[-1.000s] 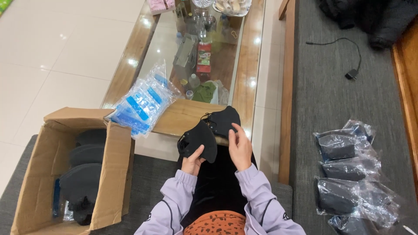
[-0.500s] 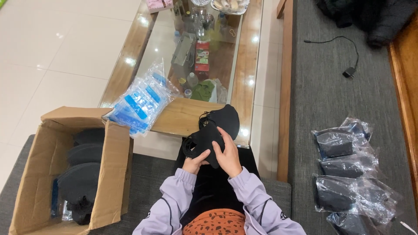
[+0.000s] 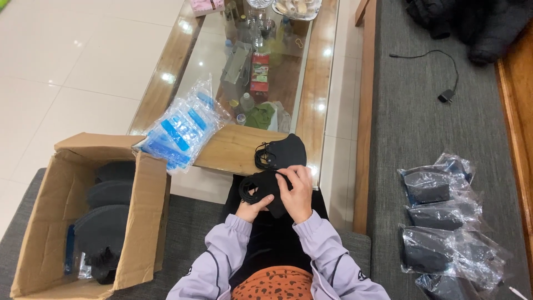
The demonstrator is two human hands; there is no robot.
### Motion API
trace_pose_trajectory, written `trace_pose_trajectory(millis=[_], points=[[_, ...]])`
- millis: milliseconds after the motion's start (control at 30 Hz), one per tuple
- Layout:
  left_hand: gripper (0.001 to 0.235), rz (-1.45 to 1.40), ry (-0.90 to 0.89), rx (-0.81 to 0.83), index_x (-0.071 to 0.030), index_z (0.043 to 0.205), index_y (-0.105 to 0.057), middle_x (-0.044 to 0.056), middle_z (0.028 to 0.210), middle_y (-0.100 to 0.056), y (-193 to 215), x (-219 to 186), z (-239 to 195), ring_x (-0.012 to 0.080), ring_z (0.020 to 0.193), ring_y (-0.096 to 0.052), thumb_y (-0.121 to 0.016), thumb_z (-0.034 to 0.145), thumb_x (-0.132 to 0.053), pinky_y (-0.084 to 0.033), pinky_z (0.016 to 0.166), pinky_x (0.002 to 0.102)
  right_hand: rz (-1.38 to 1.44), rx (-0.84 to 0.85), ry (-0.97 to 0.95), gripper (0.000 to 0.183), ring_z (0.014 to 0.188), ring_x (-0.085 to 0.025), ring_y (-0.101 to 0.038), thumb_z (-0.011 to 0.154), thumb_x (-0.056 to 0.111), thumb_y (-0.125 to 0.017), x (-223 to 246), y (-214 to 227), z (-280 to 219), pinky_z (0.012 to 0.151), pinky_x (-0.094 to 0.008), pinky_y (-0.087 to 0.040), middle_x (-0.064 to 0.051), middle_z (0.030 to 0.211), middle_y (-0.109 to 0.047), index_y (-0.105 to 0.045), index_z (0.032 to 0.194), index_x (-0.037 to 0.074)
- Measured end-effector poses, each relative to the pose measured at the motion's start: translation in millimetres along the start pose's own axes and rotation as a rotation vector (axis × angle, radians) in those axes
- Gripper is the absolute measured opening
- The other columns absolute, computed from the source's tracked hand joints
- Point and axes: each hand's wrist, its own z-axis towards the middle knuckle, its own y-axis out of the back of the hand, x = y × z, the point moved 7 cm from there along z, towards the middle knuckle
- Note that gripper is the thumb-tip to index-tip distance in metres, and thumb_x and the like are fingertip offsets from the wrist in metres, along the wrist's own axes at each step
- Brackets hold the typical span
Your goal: The person is taking black fabric masks from a cardboard box and placing them into individual clear plastic bags.
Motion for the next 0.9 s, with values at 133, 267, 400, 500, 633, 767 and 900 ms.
trace_pose_trajectory(millis=[133,267,400,500,633,767,900], points=[[0.073,-0.001,0.006,-0.014,0.001,0.130,-0.065,0.025,0.114,-0.070,3.6,4.5,4.3,0.0349,0.096,-0.074,-0.100,0.069,-0.019,-0.065,0.069,0.044,-0.034,-0.059,0.029,0.008,0.084,-0.021,-0.061,0.092,0.022,-0.078,-14.0,-11.8,-9.9,0.074,-0.032,-0.050,0.001,0.076,-0.060,-0.073,0.091,0.015],[0.070,-0.091,-0.001,-0.024,0.000,0.129,-0.066,0.025,0.114,-0.071,6.4,11.7,13.1,0.0360,0.094,-0.074,-0.100,0.070,-0.015,-0.067,0.065,0.045,0.009,-0.045,0.029,0.007,0.080,-0.024,-0.064,0.093,0.020,-0.075,-12.6,-19.6,-17.7,0.068,-0.032,-0.052,-0.002,0.075,-0.067,-0.074,0.092,0.014],[0.064,-0.230,0.006,-0.041,-0.002,0.128,-0.066,0.022,0.116,-0.071,10.5,11.9,16.4,0.0335,0.092,-0.074,-0.097,0.073,-0.014,-0.067,0.063,0.044,0.019,0.001,0.066,0.009,0.083,-0.029,-0.067,0.095,0.015,-0.071,0.3,-24.8,-26.1,0.070,-0.035,-0.055,-0.008,0.082,-0.070,-0.074,0.101,0.009],[0.059,-0.296,-0.006,-0.045,-0.001,0.125,-0.066,0.021,0.113,-0.072,8.6,9.6,14.7,0.0345,0.091,-0.075,-0.095,0.074,-0.012,-0.067,0.063,0.044,0.016,0.033,0.071,0.013,0.085,-0.031,-0.066,0.096,0.016,-0.069,4.2,-26.3,-27.2,0.071,-0.037,-0.055,-0.011,0.084,-0.069,-0.074,0.104,0.006],[0.055,-0.333,-0.017,-0.043,-0.003,0.123,-0.066,0.020,0.112,-0.073,10.2,10.2,16.6,0.0338,0.089,-0.075,-0.093,0.076,-0.010,-0.066,0.063,0.044,0.034,0.043,0.058,0.015,0.086,-0.032,-0.066,0.097,0.015,-0.067,7.2,-24.0,-25.1,0.072,-0.038,-0.055,-0.012,0.084,-0.069,-0.073,0.106,0.004],[0.058,-0.395,0.023,-0.045,-0.005,0.129,-0.062,0.021,0.118,-0.072,17.4,23.7,27.2,0.0375,0.088,-0.075,-0.091,0.079,-0.011,-0.067,0.065,0.047,0.022,0.073,0.089,0.016,0.085,-0.032,-0.066,0.095,0.012,-0.068,14.4,-23.3,-26.0,0.073,-0.037,-0.055,-0.013,0.084,-0.069,-0.072,0.107,0.003],[0.055,-0.441,0.001,-0.059,-0.005,0.129,-0.064,0.019,0.121,-0.072,16.8,16.4,22.8,0.0366,0.091,-0.075,-0.089,0.080,-0.010,-0.066,0.069,0.043,0.011,0.080,0.128,0.017,0.088,-0.034,-0.066,0.093,0.009,-0.069,18.8,-25.4,-27.8,0.074,-0.040,-0.056,-0.015,0.086,-0.070,-0.072,0.108,0.000]])
